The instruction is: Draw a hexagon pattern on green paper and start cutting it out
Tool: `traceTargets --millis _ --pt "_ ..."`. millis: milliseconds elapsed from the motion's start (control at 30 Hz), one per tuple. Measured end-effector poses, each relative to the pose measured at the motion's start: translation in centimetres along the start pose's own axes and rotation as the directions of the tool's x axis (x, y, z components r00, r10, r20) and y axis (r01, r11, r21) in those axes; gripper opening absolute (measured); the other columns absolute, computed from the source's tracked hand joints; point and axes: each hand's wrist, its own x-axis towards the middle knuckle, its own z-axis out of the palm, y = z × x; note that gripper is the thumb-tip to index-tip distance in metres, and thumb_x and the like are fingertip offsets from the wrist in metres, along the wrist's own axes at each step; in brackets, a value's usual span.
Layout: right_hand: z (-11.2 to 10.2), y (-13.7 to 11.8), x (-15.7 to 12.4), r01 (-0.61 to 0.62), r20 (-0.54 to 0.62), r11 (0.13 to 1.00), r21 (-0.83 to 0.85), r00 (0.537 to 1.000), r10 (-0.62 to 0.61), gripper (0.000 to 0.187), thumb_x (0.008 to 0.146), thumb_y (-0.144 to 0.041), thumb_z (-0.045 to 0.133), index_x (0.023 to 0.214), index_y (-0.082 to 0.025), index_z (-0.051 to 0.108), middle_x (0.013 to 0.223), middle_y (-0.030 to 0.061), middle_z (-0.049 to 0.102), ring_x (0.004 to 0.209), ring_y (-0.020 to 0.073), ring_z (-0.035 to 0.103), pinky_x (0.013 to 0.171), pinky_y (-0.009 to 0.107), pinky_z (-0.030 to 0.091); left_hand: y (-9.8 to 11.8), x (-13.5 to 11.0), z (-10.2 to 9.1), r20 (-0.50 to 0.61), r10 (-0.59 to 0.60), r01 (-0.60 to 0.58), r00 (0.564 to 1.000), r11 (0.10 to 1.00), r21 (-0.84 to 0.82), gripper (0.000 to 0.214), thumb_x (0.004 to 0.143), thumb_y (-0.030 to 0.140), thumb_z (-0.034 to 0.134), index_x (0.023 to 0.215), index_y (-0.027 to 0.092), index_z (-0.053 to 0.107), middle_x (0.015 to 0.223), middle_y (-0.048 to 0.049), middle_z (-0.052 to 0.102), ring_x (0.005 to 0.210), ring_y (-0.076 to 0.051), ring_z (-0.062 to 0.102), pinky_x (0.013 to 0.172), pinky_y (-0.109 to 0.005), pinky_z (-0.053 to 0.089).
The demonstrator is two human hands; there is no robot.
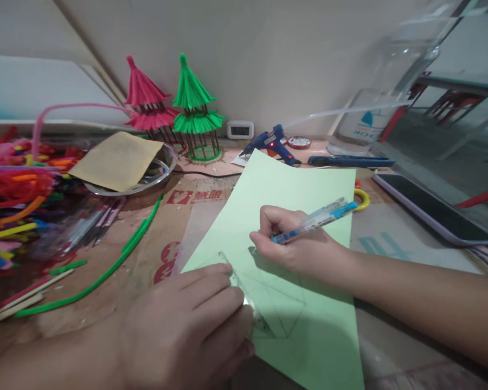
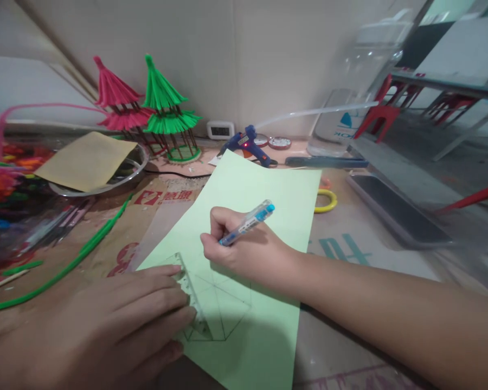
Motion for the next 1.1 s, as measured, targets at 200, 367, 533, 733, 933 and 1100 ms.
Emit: traceTargets --millis 200,367,533,733,933,1100 --pt "0.1 0.4 0.2 -0.028 -0.009 0.996 0.089 1.000 0.029 0.029 0.086 -0.027 0.063 0.067 -0.023 0.041 0.057 -0.0075 0.043 0.054 0.0103 0.040 0.053 0.025 0.028 -2.3 0.3 -0.4 -0.060 0.119 -0.113 0.991 0.989 0.093 0.030 0.107 0.025 0.047 0.086 0.018 0.067 0.074 -0.0023 0.065 0.075 -0.020 0.062 0.105 -0.042 0.049" --pt "0.2 0.6 0.3 -0.152 0.042 0.934 0.322 0.988 0.147 0.031 0.097 -0.037 0.059 0.074 -0.024 0.043 0.049 -0.0092 0.045 0.045 0.0096 0.038 0.049 0.024 0.026 -3.0 0.5 -0.4 -0.084 0.045 -0.034 0.995 0.991 0.127 0.033 0.106 0.028 0.047 0.077 0.019 0.061 0.072 -0.0029 0.059 0.071 -0.020 0.058 0.069 -0.033 0.051" --pt "0.6 0.8 0.6 -0.155 0.069 0.921 0.356 0.988 0.139 0.032 0.102 -0.048 0.051 0.081 -0.024 0.051 0.050 -0.0057 0.049 0.044 0.0122 0.041 0.048 0.026 0.025 -3.0 0.5 0.7 -0.129 0.013 0.012 0.992 0.981 0.194 0.025 0.094 0.031 0.065 0.073 0.020 0.059 0.070 -0.0010 0.060 0.070 -0.019 0.058 0.065 -0.033 0.048" --pt "1.2 1.7 0.2 0.088 -0.081 0.996 0.029 0.993 -0.085 0.026 0.097 -0.043 0.056 0.083 -0.021 0.061 0.074 0.0022 0.063 0.069 0.0178 0.058 0.063 0.028 0.045 -3.6 0.3 2.3 -0.120 -0.024 0.049 0.992 0.976 0.212 0.028 0.096 0.036 0.067 0.075 0.019 0.062 0.072 -0.0006 0.063 0.073 -0.019 0.061 0.073 -0.035 0.052" --pt "2.2 2.5 -0.1 0.290 -0.066 0.899 -0.329 0.942 -0.329 0.024 0.099 -0.034 0.050 0.091 -0.019 0.067 0.082 0.0050 0.071 0.073 0.0180 0.064 0.069 0.028 0.051 -4.1 0.2 2.3 -0.025 -0.044 0.049 0.999 0.974 0.221 0.020 0.101 0.036 0.066 0.099 0.016 0.067 0.097 -0.0030 0.069 0.088 -0.019 0.068 0.083 -0.039 0.059" --pt "2.3 2.3 -0.2 0.304 -0.114 0.863 -0.403 0.919 -0.377 0.024 0.099 -0.032 0.048 0.090 -0.018 0.066 0.082 0.0062 0.073 0.073 0.0182 0.065 0.069 0.029 0.050 -4.3 0.2 2.3 -0.006 -0.069 0.069 0.998 0.973 0.221 0.026 0.102 0.036 0.066 0.118 0.017 0.066 0.116 -0.0075 0.069 0.098 -0.022 0.069 0.086 -0.042 0.060"
